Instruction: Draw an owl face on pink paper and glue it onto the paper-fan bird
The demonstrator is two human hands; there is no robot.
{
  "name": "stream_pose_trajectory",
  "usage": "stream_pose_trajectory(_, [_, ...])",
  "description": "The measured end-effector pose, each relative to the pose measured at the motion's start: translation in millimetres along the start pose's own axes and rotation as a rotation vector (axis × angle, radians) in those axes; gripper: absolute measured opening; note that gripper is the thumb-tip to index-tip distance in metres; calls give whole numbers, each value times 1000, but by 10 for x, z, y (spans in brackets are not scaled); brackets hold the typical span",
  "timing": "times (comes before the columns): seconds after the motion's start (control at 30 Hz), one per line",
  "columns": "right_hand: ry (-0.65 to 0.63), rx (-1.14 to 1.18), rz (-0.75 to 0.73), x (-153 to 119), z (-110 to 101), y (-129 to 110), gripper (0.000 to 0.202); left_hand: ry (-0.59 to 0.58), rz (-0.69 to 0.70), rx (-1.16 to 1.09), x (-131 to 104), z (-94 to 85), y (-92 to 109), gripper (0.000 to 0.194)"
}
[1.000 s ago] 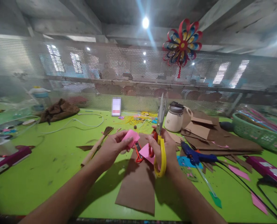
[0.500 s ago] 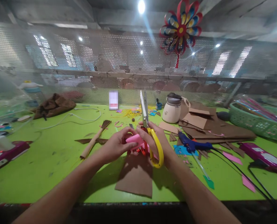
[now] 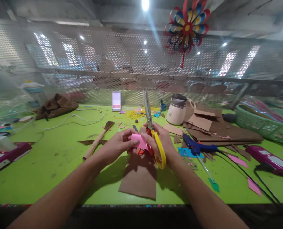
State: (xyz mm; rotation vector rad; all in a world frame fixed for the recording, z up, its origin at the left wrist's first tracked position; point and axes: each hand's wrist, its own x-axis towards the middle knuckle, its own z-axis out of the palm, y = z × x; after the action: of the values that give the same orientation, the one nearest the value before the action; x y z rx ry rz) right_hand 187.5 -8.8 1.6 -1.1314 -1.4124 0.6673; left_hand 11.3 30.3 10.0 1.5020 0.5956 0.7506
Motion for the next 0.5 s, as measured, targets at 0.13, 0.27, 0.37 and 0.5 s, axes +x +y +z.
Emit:
stream_pose_trajectory(0.13, [0, -32, 7, 4, 6, 6, 41, 2, 8, -35, 26, -21, -37, 18])
stream_pose_trajectory(0.27, [-67, -30, 18, 7, -21, -8, 43, -30, 18, -54, 35, -42, -42, 21])
stream_pose_trajectory(0.37, [-87, -22, 12, 5, -47, -14, 44, -34, 17, -70, 33, -51, -38, 23])
stream_pose_trajectory(0.5, [-117, -13, -3, -3, -57, -17, 42, -29, 22, -70, 26, -50, -37, 25])
